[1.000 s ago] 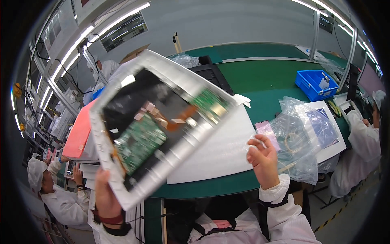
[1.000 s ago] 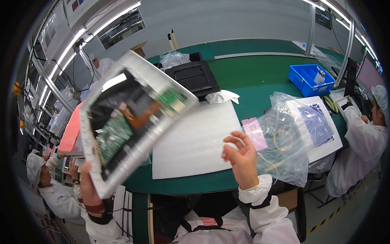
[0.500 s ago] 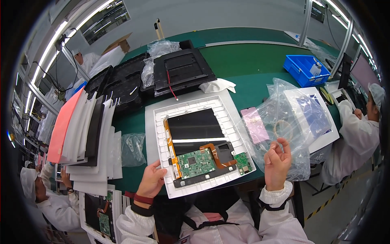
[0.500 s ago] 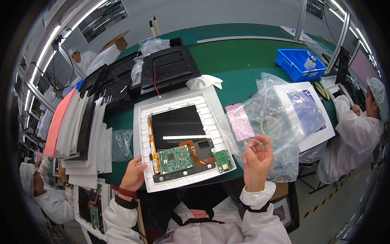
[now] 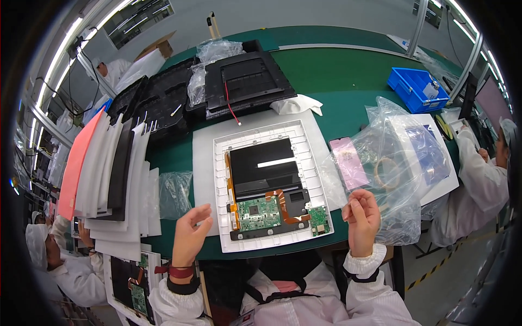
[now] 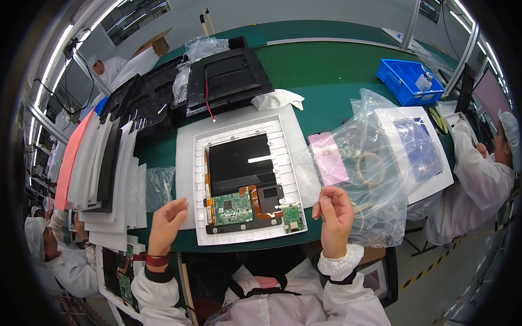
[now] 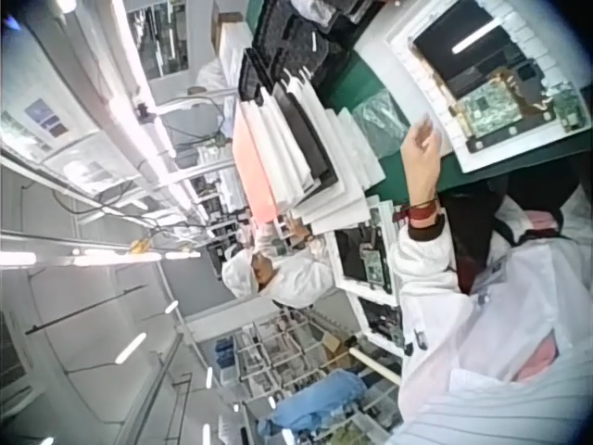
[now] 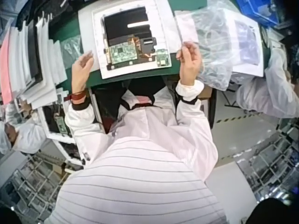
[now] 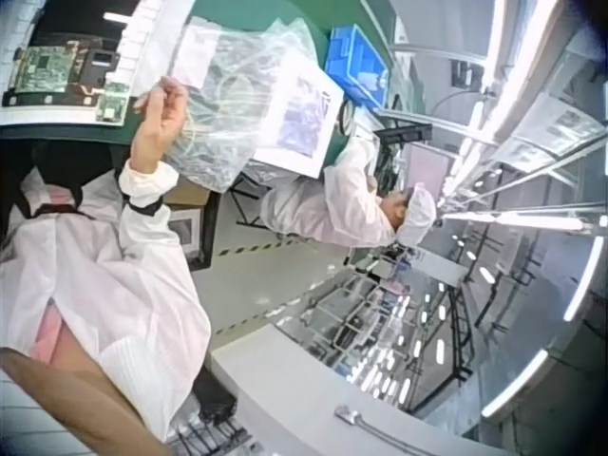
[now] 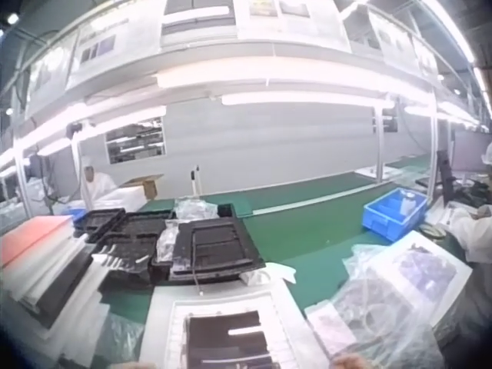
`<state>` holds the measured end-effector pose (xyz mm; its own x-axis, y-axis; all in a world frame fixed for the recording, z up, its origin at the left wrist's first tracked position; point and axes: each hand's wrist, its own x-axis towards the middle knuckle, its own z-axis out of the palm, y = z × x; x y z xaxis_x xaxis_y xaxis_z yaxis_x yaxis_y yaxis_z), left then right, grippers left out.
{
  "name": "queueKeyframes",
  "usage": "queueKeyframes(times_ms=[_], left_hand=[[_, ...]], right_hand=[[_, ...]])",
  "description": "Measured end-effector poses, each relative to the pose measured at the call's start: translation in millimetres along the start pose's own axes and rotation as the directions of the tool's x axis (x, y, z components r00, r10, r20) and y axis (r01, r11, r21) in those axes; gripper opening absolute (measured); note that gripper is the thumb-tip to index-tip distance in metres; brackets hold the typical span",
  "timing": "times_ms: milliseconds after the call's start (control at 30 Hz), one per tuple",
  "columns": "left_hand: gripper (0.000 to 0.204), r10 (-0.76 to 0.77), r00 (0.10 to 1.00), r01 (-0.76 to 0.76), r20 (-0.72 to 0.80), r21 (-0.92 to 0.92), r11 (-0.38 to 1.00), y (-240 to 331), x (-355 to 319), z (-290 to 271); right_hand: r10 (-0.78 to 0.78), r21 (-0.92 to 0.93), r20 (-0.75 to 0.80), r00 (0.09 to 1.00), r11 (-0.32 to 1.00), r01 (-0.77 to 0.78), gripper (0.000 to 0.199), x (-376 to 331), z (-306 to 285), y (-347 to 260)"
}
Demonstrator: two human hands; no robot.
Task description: The person is assembling a screen or display panel by connecting a ribbon cable to a circuit board and fitting it into a plastic frame.
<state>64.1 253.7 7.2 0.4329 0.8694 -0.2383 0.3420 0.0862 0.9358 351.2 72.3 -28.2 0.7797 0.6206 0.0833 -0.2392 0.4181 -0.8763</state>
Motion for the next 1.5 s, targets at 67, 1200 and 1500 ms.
queueKeyframes(times_ms=[67, 1200, 1500], left_hand=[[0.037, 0.117, 0.99, -0.111, -0.078, 0.078, 0.991, 16, -2, -3], [0.017, 0.359, 0.817, 0.091, -0.452, 0.716, 0.692, 37, 346, -128], [0.012, 0.407, 0.802, 0.064, -0.438, 0.74, 0.67, 32, 336, -137]], right_hand=[[0.001, -0.022, 0.002, 1.0, 1.0, -0.001, 0.015, 2, -4, 5], [0.065, -0.103, -0.145, 0.987, 0.991, -0.08, 0.024, 2, -36, 31], [0.092, -0.156, -0.136, 0.987, 0.981, -0.112, 0.02, 2, -32, 30]])
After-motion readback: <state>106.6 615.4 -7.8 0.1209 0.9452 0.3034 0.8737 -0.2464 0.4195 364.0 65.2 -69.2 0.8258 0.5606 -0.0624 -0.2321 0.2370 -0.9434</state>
